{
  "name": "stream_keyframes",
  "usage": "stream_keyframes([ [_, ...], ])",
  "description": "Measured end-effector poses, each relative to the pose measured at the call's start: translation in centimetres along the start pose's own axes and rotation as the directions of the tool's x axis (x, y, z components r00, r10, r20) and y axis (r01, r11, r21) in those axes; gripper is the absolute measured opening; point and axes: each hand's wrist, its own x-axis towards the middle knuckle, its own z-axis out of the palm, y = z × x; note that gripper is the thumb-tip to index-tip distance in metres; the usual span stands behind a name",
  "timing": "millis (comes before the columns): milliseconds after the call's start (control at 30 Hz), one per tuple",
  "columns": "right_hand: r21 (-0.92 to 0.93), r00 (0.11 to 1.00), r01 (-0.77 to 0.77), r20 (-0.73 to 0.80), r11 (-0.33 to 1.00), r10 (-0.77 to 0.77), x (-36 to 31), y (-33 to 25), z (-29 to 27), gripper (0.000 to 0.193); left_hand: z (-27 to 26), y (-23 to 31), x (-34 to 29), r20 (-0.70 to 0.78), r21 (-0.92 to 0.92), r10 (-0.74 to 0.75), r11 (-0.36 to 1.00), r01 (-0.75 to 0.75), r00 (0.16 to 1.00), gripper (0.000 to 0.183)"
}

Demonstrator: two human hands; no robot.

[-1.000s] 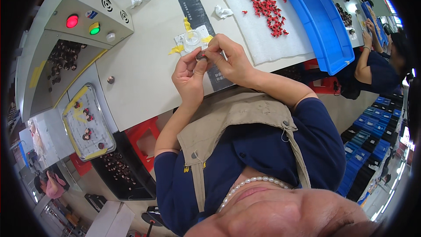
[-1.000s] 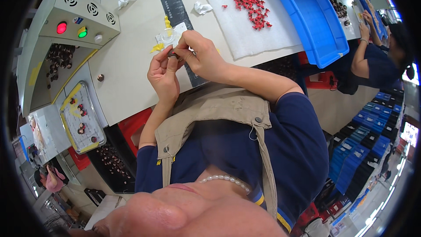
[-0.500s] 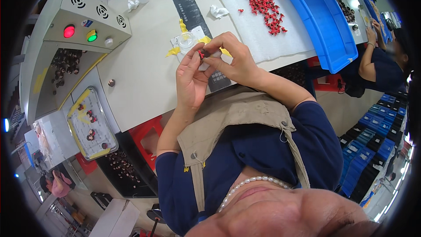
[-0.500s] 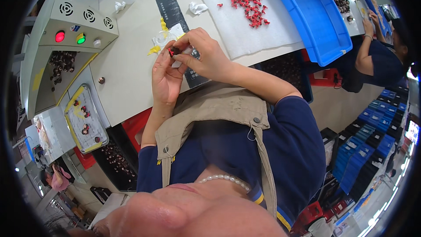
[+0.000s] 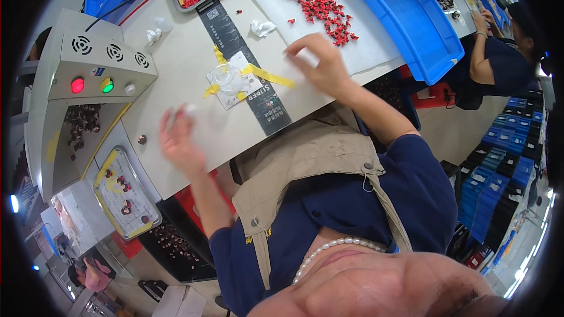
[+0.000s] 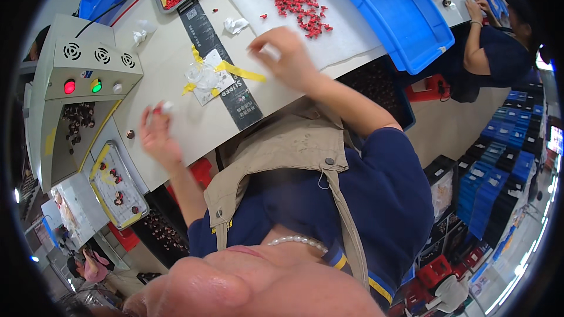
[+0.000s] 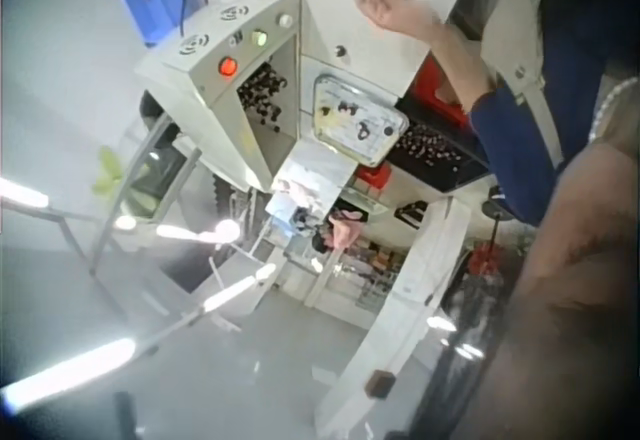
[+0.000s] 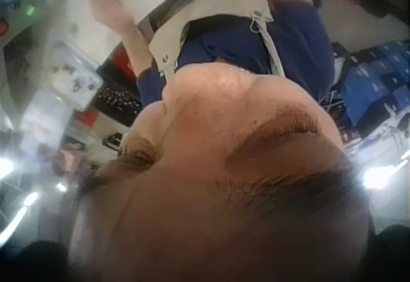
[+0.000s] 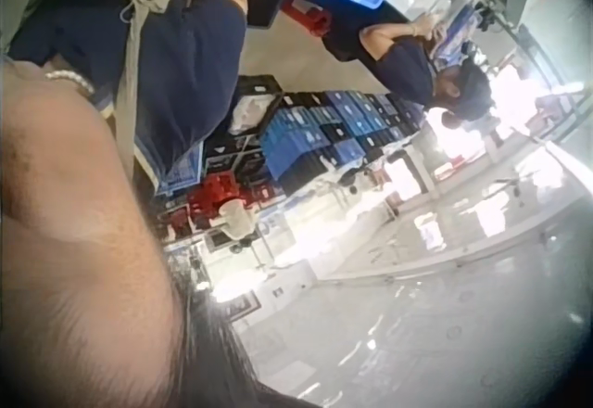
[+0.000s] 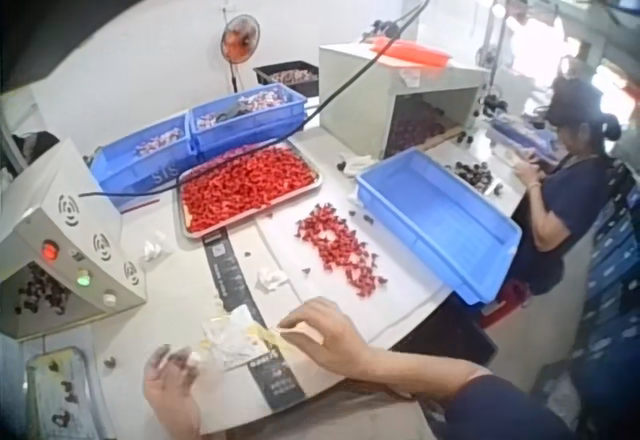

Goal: Assemble small plastic components by inserting red inserts and white caps into brown bases using a fixture.

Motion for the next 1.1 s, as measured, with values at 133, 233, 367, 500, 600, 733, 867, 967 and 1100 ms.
stream_keyframes([
  [133,-0.34,0.99,-0.064,-0.139,0.938,0.017,0.9,5.2,-3.2,0.011,-13.5,1.8,2.6,-0.263,0.817,0.483,0.572,-0.073,0.835,0.022],
  [233,-0.542,0.992,-0.121,-0.101,0.832,0.078,0.9,5.3,-4.9,0.014,-22.8,2.0,4.4,-0.256,0.915,0.528,0.401,0.028,0.81,0.025],
  [367,-0.62,0.996,-0.083,-0.035,0.781,0.078,1.0,6.7,-3.6,0.011,-26.2,3.3,5.5,-0.258,0.96,0.47,0.021,0.281,0.844,0.032],
  [500,-0.579,1.0,-0.023,-0.005,0.815,0.025,1.2,5.7,-2.5,0.01,-26.9,1.6,8.6,-0.052,0.998,0.574,0.012,0.055,0.817,0.031],
  [600,-0.482,1.0,-0.017,-0.025,0.876,0.005,0.8,4.7,-1.9,0.009,-20.7,1.4,8.9,-0.199,0.927,0.282,0.366,0.087,0.939,0.029],
  [733,-0.343,0.997,-0.081,-0.042,0.936,0.071,0.8,3.4,-1.2,0.008,-15.8,1.6,6.6,0.075,0.934,0.27,0.318,-0.162,0.96,0.025],
  [867,-0.153,0.971,-0.237,-0.009,0.959,0.239,1.0,3.1,-0.5,0.012,-16.0,-0.1,5.9,0.114,0.875,0.165,0.451,-0.178,0.98,0.024],
  [967,0.051,0.95,-0.31,0.063,0.949,0.307,0.7,4.0,-0.2,0.014,-14.9,-1.3,5.3,-0.011,0.57,0.037,0.821,-0.024,0.999,0.026],
  [1100,0.351,0.835,-0.547,0.168,0.76,0.524,0.8,3.9,-0.4,0.017,-10.5,-1.1,2.8,0.154,-0.399,-0.187,0.886,0.235,0.97,0.031],
])
